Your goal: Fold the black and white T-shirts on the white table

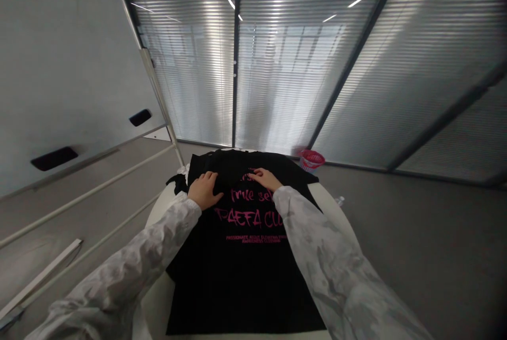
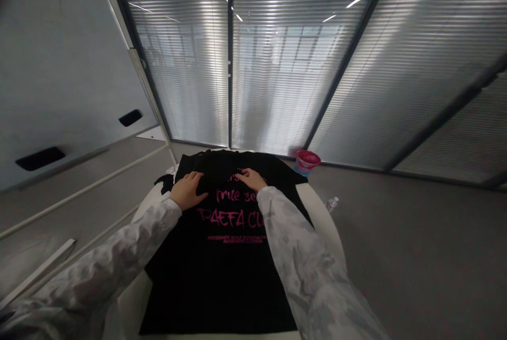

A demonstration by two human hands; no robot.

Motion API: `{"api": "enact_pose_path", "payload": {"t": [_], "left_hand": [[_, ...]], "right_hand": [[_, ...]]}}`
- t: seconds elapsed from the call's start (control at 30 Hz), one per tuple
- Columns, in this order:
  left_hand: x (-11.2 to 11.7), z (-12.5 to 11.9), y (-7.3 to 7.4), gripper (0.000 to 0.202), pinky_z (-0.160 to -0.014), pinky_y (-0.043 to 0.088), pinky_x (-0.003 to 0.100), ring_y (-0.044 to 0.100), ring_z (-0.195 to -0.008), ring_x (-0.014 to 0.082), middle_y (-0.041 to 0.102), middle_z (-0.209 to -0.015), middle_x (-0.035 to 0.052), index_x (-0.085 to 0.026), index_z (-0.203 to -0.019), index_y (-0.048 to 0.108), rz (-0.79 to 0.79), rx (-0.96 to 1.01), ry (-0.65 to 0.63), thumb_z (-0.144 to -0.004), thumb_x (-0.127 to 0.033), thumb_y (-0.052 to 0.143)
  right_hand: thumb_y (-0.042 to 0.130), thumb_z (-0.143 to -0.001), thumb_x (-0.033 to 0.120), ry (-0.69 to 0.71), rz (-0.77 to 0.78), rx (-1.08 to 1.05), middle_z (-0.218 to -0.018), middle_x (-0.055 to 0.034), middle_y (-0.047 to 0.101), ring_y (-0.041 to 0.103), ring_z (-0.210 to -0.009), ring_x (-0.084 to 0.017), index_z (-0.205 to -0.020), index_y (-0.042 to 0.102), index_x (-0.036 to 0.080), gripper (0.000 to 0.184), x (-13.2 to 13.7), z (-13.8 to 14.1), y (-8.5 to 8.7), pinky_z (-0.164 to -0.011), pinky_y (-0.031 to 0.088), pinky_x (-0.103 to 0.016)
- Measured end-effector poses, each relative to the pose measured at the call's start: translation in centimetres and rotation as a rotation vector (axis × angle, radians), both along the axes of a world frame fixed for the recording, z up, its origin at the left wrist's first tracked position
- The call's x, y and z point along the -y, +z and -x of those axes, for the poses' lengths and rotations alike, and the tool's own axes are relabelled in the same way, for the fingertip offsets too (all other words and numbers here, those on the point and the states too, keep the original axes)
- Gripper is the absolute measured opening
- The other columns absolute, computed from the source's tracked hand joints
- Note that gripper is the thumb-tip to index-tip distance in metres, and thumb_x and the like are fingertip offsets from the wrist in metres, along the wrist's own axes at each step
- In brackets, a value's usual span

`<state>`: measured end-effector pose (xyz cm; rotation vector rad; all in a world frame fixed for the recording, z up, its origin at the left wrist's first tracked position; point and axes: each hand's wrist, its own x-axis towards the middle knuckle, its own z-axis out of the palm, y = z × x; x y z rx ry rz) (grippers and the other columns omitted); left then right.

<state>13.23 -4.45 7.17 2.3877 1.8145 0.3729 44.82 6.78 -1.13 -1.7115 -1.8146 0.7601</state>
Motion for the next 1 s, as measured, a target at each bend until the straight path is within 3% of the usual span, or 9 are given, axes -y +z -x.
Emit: {"api": "enact_pose_path", "payload": {"t": [0.17, 0.3, 0.5, 0.6, 0.7, 0.87, 1.0], "left_hand": [[2.1, 4.4, -1.1, 0.066, -0.108, 0.049, 0.044, 0.061, -0.131, 0.0377, 0.062, -0.140, 0.0183, -0.020, -0.140, 0.055, -0.001, -0.001, 0.178, -0.089, -0.056, 0.076], [3.2, 5.4, -1.3, 0.058, -0.093, 0.053, 0.039, 0.068, -0.122, 0.0357, 0.071, -0.128, 0.0158, -0.021, -0.133, 0.056, 0.059, -0.032, 0.274, -0.095, -0.064, 0.067], [5.3, 4.3, -0.9, 0.035, -0.074, 0.049, 0.033, 0.075, -0.097, 0.0265, 0.078, -0.103, 0.0053, -0.026, -0.109, 0.062, 0.166, -0.024, 0.237, -0.099, -0.059, 0.063], [7.0, 3.1, -0.6, 0.031, -0.072, 0.049, 0.033, 0.076, -0.090, 0.0256, 0.078, -0.096, 0.0036, -0.027, -0.100, 0.061, 0.196, -0.028, 0.182, -0.097, -0.058, 0.064], [8.9, 1.9, -0.4, 0.030, -0.074, 0.051, 0.036, 0.077, -0.094, 0.0299, 0.078, -0.100, 0.0076, -0.027, -0.102, 0.062, 0.224, -0.093, 0.131, -0.094, -0.056, 0.065], [11.4, 1.1, -0.3, 0.021, -0.079, 0.054, 0.041, 0.077, -0.098, 0.0323, 0.077, -0.106, 0.0132, -0.027, -0.109, 0.066, 0.251, -0.183, 0.084, -0.097, -0.041, 0.056], [12.0, 0.7, 0.6, 0.024, -0.077, 0.053, 0.043, 0.077, -0.093, 0.0319, 0.077, -0.103, 0.0145, -0.027, -0.109, 0.068, 0.223, -0.179, 0.088, -0.100, -0.041, 0.051]], "right_hand": [[0.089, -0.080, 0.058, 0.003, 0.104, -0.032, -0.066, -0.0052, 0.068, 0.070, -0.075, -0.024, -0.070, 0.072, 0.019, 0.043, -2.0, 5.8, 0.3, -0.071, 0.049, -0.030], [0.087, -0.079, 0.039, -0.009, 0.082, -0.082, -0.063, -0.0007, 0.063, 0.064, -0.070, -0.020, -0.066, 0.067, 0.020, 0.030, -2.9, 7.8, 0.2, -0.067, 0.045, -0.027], [0.067, -0.089, 0.035, -0.179, -0.041, -0.202, -0.073, 0.0007, 0.064, 0.061, -0.077, -0.018, -0.084, 0.068, 0.020, 0.016, -4.4, 5.2, 1.2, -0.068, 0.047, -0.023], [0.066, -0.090, 0.039, -0.251, -0.036, -0.279, -0.079, -0.0004, 0.067, 0.063, -0.076, -0.018, -0.098, 0.069, 0.019, 0.023, -5.2, 3.0, 2.1, -0.066, 0.051, -0.023], [0.071, -0.089, 0.044, -0.291, 0.018, -0.345, -0.081, -0.0010, 0.068, 0.064, -0.071, -0.017, -0.113, 0.067, 0.017, 0.036, -5.3, 1.7, 2.2, -0.062, 0.054, -0.025], [0.089, -0.075, 0.039, -0.257, 0.168, -0.387, -0.067, 0.0006, 0.063, 0.062, -0.057, -0.018, -0.106, 0.068, 0.014, 0.045, -4.0, 1.5, 0.5, -0.056, 0.057, -0.031], [0.085, -0.076, 0.031, -0.210, 0.127, -0.386, -0.069, -0.0015, 0.067, 0.065, -0.064, -0.019, -0.101, 0.071, 0.015, 0.033, -3.8, 1.6, 0.2, -0.064, 0.059, -0.033]]}}
